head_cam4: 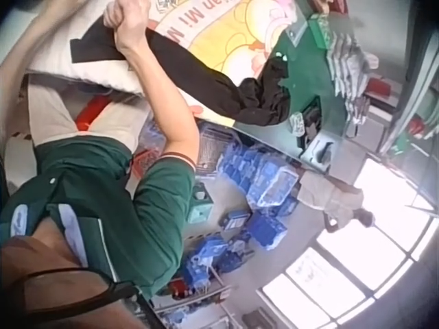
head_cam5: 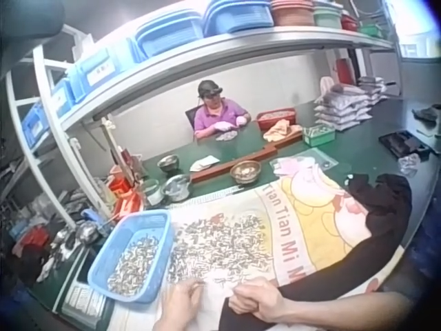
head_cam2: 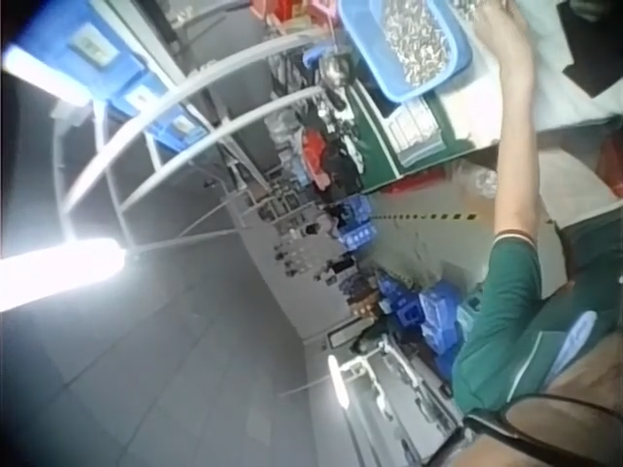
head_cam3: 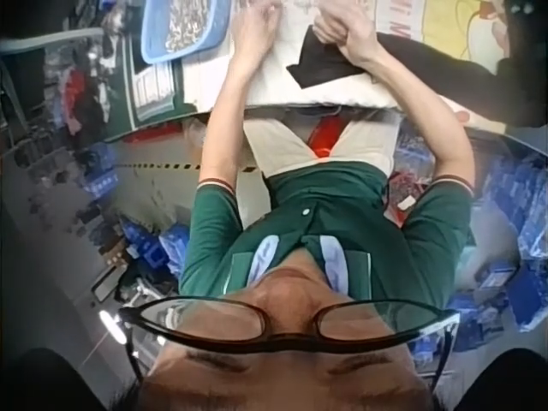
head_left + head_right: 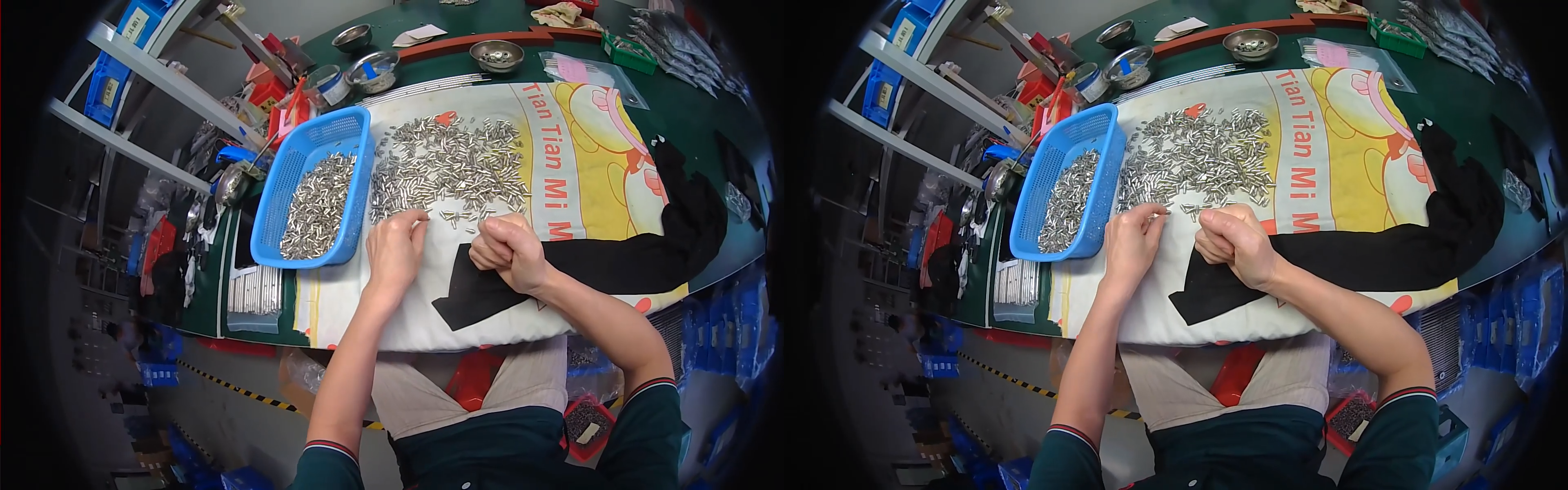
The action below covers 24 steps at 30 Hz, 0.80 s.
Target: The recorder is picking up small metal hardware components from a pile on the table and assembling them onto a black fabric strip.
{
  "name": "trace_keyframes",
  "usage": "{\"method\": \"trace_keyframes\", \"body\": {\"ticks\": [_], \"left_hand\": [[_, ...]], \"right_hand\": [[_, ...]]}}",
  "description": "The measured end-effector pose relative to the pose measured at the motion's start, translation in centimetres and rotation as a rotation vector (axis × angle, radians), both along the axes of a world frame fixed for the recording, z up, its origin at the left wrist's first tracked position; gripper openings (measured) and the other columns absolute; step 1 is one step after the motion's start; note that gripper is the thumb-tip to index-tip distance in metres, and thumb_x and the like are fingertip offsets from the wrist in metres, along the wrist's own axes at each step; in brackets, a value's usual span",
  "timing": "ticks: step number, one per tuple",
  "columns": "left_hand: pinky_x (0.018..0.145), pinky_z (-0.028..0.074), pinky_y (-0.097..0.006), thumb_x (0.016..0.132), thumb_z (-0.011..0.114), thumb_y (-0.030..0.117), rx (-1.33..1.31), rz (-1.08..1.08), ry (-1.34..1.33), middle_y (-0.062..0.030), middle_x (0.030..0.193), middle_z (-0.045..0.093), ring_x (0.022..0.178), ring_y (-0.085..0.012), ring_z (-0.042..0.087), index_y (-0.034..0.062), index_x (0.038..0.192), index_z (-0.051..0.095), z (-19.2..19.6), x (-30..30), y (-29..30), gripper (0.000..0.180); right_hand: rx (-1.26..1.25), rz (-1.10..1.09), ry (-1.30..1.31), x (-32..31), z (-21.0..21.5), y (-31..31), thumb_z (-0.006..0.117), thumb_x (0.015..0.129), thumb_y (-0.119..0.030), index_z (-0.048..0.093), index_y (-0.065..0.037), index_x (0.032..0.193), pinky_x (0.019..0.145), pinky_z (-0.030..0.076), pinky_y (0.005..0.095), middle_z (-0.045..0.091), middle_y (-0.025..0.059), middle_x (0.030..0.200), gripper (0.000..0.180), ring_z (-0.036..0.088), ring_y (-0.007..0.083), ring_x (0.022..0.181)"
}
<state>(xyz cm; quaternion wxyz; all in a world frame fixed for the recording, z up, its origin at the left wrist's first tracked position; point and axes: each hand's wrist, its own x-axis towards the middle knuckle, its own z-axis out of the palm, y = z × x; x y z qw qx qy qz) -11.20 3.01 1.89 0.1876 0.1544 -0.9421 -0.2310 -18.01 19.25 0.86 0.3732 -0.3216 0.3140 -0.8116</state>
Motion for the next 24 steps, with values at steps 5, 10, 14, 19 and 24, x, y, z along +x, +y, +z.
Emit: {"method": "trace_keyframes", "body": {"ticks": [5,10,14,19,24], "left_hand": [[0.054,0.044,-0.041,0.072,0.056,0.006,-0.146,-0.127,0.030,-0.0177,0.061,0.057,0.057,-0.0348,0.056,0.0016,0.072,0.059,-1.0,-1.1,-1.0,0.005],[0.046,0.040,-0.036,0.070,0.059,0.008,0.022,-0.183,-0.086,-0.0116,0.049,0.050,0.045,-0.0266,0.052,0.0015,0.074,0.057,-0.2,0.3,0.9,0.008],[0.040,0.027,-0.027,0.071,0.061,0.006,0.197,-0.318,-0.127,-0.0021,0.043,0.029,0.040,-0.0080,0.029,-0.0013,0.074,0.058,-0.6,3.4,3.6,0.008],[0.040,0.024,-0.024,0.072,0.062,0.000,0.345,-0.250,-0.032,0.0012,0.046,0.030,0.044,-0.0051,0.026,-0.0038,0.073,0.059,-1.3,3.9,4.1,0.005],[0.043,0.036,-0.029,0.069,0.063,0.003,0.336,-0.212,-0.044,-0.0121,0.048,0.048,0.040,-0.0177,0.045,-0.0015,0.071,0.060,-1.3,3.9,4.1,0.006]], "right_hand": [[0.001,0.005,-0.004,0.2,0.1,0.0,0.037,0.088,-0.022,0.025,-0.010,0.048,0.040,0.016,0.0254,0.021,-0.0021,0.041,0.043,0.016,0.0087,0.038],[0.007,-0.003,-0.010,0.0,-0.2,0.2,0.038,0.088,-0.021,0.025,-0.010,0.048,0.040,0.016,0.0254,0.021,-0.0021,0.041,0.043,0.017,0.0090,0.038],[0.007,-0.008,-0.006,0.0,-0.3,0.1,0.038,0.088,-0.022,0.026,-0.010,0.048,0.041,0.017,0.0260,0.021,-0.0016,0.041,0.044,0.017,0.0092,0.039],[-0.029,-0.002,0.014,0.5,0.0,0.2,0.037,0.088,-0.023,0.026,-0.009,0.048,0.042,0.017,0.0262,0.021,-0.0016,0.042,0.044,0.017,0.0092,0.039],[-0.019,-0.020,0.058,1.0,-0.5,0.0,0.037,0.088,-0.023,0.026,-0.009,0.048,0.042,0.018,0.0260,0.021,-0.0015,0.042,0.044,0.017,0.0093,0.040]]}}
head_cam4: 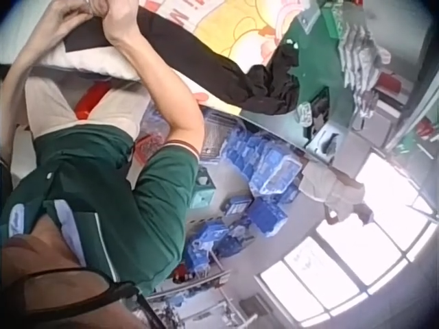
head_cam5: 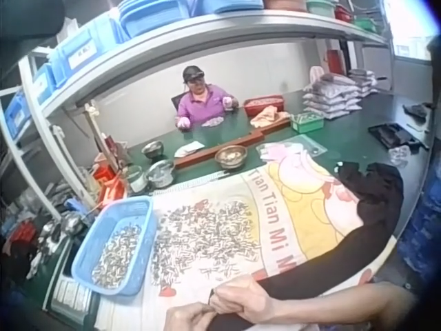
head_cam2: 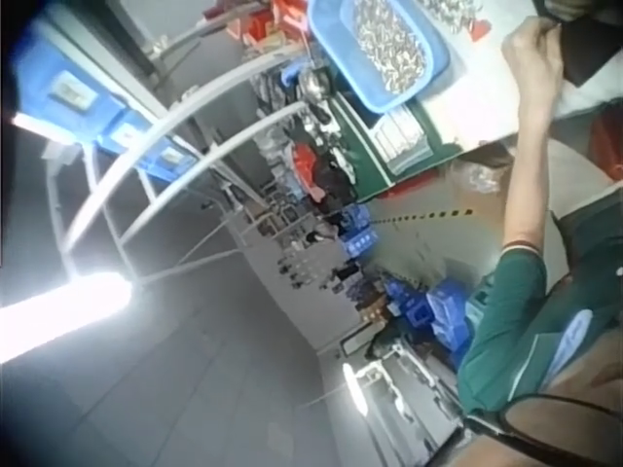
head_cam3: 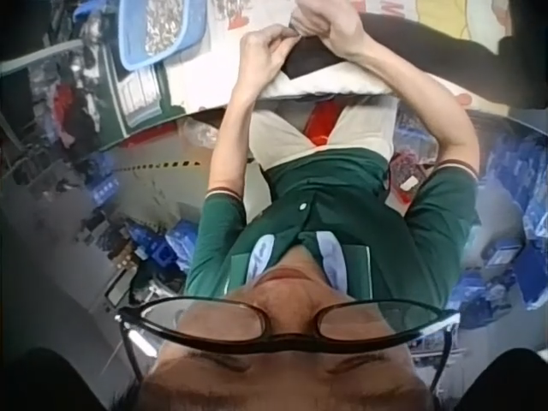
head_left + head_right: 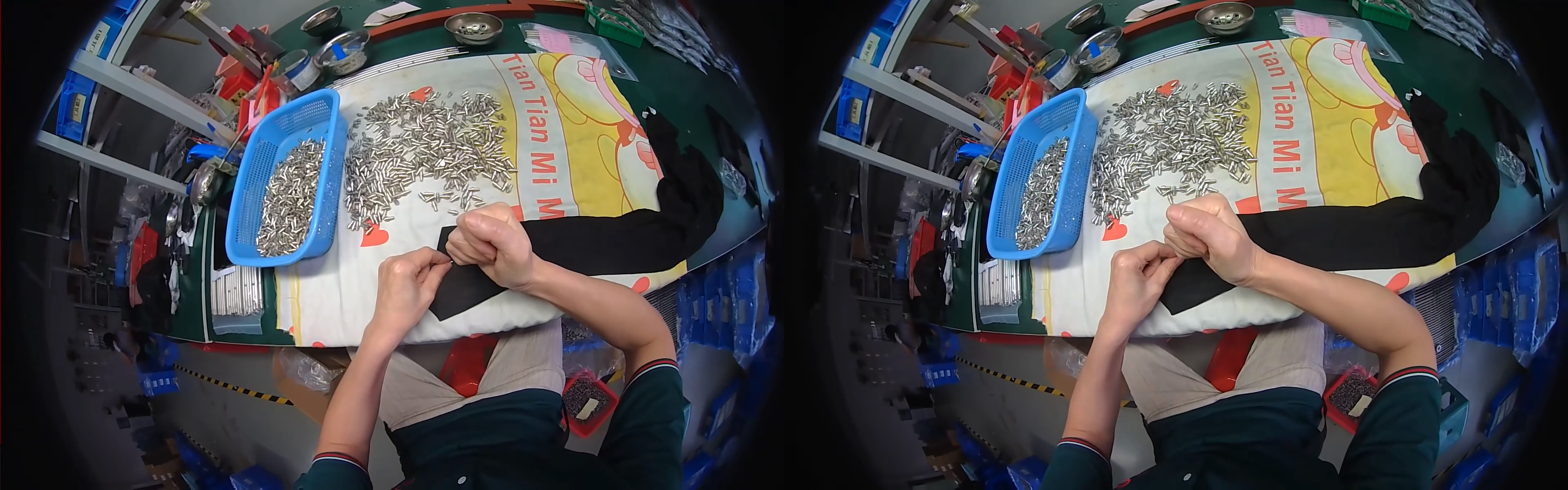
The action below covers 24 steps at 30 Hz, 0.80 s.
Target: The recorder is picking up small metal hardware components from a pile on the table and assembling them onto a black fabric strip.
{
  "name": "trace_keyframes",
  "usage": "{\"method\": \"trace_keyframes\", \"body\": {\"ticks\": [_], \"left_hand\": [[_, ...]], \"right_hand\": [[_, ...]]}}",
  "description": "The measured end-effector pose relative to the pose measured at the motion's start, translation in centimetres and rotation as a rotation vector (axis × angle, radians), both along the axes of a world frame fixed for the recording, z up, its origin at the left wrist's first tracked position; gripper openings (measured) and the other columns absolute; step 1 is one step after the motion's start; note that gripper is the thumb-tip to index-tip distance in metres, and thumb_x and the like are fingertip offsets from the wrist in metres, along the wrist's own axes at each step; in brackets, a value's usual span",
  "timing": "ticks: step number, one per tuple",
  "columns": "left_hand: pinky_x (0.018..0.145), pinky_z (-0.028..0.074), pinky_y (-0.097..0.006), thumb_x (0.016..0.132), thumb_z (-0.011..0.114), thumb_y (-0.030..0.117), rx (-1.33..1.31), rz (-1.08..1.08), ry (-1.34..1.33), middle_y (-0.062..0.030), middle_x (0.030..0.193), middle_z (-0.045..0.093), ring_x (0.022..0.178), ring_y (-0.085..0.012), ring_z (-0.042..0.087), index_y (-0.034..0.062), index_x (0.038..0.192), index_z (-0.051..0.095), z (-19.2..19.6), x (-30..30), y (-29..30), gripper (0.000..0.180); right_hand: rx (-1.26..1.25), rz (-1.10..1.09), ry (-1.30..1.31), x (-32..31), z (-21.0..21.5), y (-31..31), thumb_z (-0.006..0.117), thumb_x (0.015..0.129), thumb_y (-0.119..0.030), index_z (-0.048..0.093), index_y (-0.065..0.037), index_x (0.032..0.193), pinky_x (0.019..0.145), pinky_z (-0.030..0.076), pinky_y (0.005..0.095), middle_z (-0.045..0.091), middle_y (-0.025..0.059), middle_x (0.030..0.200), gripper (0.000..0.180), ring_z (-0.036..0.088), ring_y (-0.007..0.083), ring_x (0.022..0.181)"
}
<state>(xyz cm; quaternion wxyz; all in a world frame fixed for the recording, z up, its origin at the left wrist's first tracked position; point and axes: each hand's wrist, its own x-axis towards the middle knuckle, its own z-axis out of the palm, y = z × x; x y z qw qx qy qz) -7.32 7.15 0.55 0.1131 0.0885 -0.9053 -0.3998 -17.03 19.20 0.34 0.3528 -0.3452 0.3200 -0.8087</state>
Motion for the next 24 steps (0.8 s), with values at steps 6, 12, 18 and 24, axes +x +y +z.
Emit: {"method": "trace_keyframes", "body": {"ticks": [6,12,18,24], "left_hand": [[0.043,0.037,-0.029,0.068,0.063,0.002,0.008,0.001,0.010,-0.0131,0.050,0.050,0.041,-0.0187,0.047,-0.0011,0.072,0.061,-0.09,0.07,-0.06,0.005],[0.044,0.037,-0.030,0.068,0.063,0.002,-0.001,0.004,0.020,-0.0134,0.050,0.050,0.041,-0.0201,0.047,-0.0012,0.071,0.061,-0.08,0.08,0.00,0.005],[0.044,0.037,-0.030,0.067,0.063,0.002,0.008,0.014,0.015,-0.0131,0.050,0.049,0.041,-0.0205,0.047,-0.0008,0.071,0.061,-0.19,0.09,-0.08,0.005],[0.044,0.037,-0.030,0.067,0.063,0.002,0.002,0.009,0.004,-0.0130,0.050,0.049,0.041,-0.0204,0.047,-0.0007,0.071,0.061,-0.02,0.02,-0.24,0.005]], "right_hand": [[-0.019,0.014,-0.023,0.08,-0.14,-0.22,0.037,0.088,-0.023,0.025,-0.010,0.048,0.043,0.018,0.0263,0.021,-0.0015,0.042,0.044,0.017,0.0097,0.040],[-0.048,0.021,-0.064,0.13,-0.09,-0.16,0.037,0.087,-0.020,0.026,-0.008,0.048,0.043,0.019,0.0250,0.024,-0.0012,0.044,0.042,0.020,0.0079,0.042],[-0.015,0.001,-0.032,0.16,0.11,-0.27,0.036,0.087,-0.025,0.026,-0.010,0.048,0.043,0.018,0.0267,0.021,-0.0017,0.041,0.044,0.017,0.0102,0.039],[-0.009,-0.014,-0.042,0.19,0.05,-0.32,0.036,0.087,-0.025,0.026,-0.010,0.047,0.043,0.018,0.0268,0.022,-0.0018,0.041,0.044,0.017,0.0101,0.038]]}}
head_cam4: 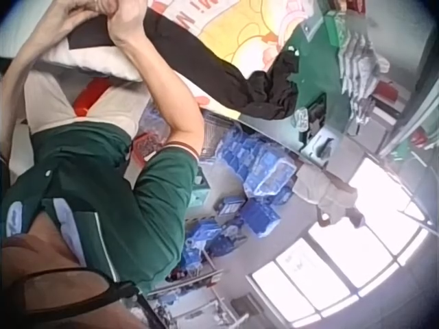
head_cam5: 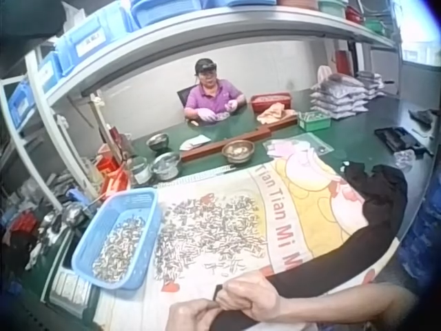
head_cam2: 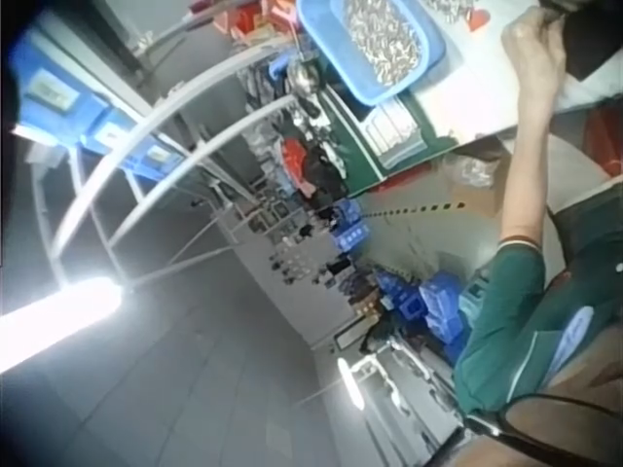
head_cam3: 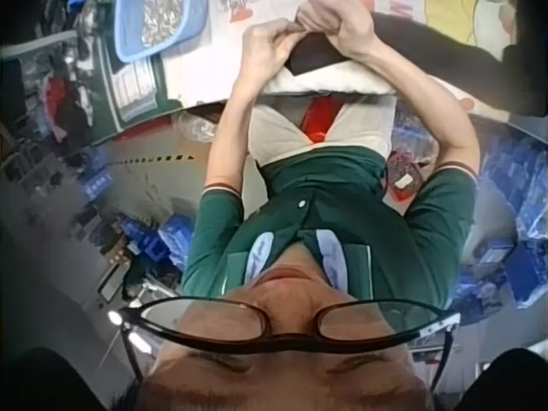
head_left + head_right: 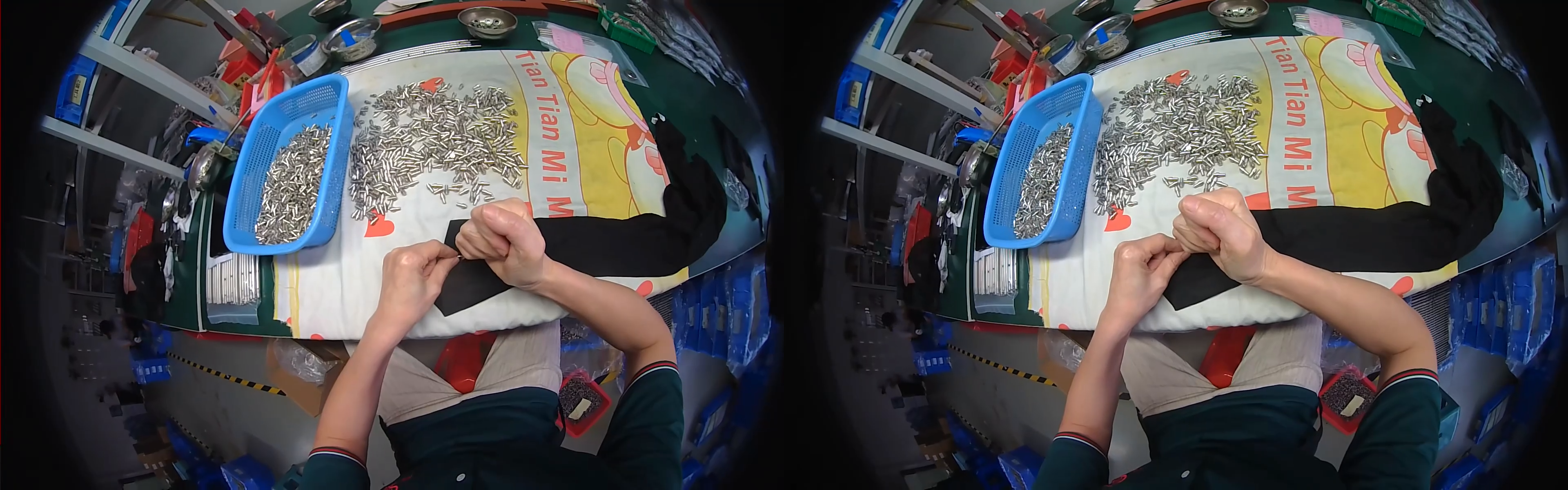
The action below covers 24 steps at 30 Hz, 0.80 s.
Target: The recorder is picking up small metal hardware components from a pile on the table and assembling them onto a black fabric strip.
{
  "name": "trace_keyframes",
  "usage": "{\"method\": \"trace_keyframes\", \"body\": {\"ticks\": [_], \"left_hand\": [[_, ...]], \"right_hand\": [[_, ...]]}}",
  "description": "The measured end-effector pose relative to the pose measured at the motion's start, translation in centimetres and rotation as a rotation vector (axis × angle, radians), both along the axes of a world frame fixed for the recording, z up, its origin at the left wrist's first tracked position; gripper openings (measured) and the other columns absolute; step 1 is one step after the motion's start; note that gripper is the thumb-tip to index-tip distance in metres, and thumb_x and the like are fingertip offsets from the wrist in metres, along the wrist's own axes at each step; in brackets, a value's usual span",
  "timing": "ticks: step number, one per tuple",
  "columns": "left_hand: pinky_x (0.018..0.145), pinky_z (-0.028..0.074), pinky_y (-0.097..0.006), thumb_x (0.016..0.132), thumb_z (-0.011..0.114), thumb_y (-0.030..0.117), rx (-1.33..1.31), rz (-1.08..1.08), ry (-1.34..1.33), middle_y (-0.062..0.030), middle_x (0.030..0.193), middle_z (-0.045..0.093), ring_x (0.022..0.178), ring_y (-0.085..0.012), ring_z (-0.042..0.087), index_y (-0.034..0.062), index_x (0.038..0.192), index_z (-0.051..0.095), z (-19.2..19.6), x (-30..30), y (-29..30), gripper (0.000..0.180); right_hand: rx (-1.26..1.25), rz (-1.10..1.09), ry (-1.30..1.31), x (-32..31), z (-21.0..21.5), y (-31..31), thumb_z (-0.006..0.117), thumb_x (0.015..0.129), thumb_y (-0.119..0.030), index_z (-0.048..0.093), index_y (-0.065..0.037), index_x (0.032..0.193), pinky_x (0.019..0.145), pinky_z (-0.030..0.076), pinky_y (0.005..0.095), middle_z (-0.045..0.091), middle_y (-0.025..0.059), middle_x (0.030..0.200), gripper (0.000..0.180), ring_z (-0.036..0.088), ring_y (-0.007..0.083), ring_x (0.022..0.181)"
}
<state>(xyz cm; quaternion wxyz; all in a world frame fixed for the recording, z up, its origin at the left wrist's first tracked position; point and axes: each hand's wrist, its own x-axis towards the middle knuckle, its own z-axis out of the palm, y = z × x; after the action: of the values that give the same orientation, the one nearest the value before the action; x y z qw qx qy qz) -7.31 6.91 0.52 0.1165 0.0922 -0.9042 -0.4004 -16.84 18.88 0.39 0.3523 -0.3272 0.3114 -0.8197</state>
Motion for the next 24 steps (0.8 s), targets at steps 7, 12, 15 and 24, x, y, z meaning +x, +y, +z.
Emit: {"method": "trace_keyframes", "body": {"ticks": [7,12,15,24], "left_hand": [[0.044,0.038,-0.030,0.067,0.064,0.003,0.029,-0.074,-0.073,-0.0128,0.049,0.050,0.042,-0.0205,0.049,0.0002,0.070,0.061,0.5,-0.6,-0.6,0.005],[0.044,0.039,-0.031,0.067,0.064,0.004,-0.004,-0.103,-0.104,-0.0124,0.048,0.050,0.041,-0.0215,0.049,0.0006,0.069,0.060,0.3,-0.7,-0.8,0.005],[0.043,0.039,-0.032,0.068,0.064,0.005,-0.026,-0.107,-0.109,-0.0123,0.048,0.049,0.041,-0.0221,0.049,0.0007,0.068,0.060,0.2,-0.5,-1.1,0.006],[0.044,0.039,-0.030,0.070,0.063,0.004,0.014,-0.031,-0.014,-0.0128,0.051,0.051,0.042,-0.0216,0.050,-0.0005,0.070,0.059,-0.1,0.2,0.1,0.006]], "right_hand": [[0.020,-0.021,0.002,0.1,0.0,0.0,0.035,0.087,-0.025,0.026,-0.010,0.047,0.043,0.018,0.0262,0.022,-0.0020,0.041,0.044,0.017,0.0096,0.038],[0.004,0.002,0.015,0.2,-0.1,0.1,0.035,0.088,-0.019,0.027,-0.007,0.049,0.043,0.020,0.0249,0.026,-0.0012,0.044,0.042,0.022,0.0078,0.043],[0.054,-0.003,0.087,0.7,-0.1,-0.1,0.035,0.088,-0.019,0.026,-0.006,0.050,0.044,0.020,0.0250,0.026,-0.0008,0.045,0.041,0.021,0.0081,0.044],[-0.001,-0.033,0.089,-0.8,0.1,0.2,0.036,0.087,-0.018,0.026,-0.008,0.049,0.043,0.019,0.0249,0.025,-0.0016,0.044,0.041,0.021,0.0082,0.042]]}}
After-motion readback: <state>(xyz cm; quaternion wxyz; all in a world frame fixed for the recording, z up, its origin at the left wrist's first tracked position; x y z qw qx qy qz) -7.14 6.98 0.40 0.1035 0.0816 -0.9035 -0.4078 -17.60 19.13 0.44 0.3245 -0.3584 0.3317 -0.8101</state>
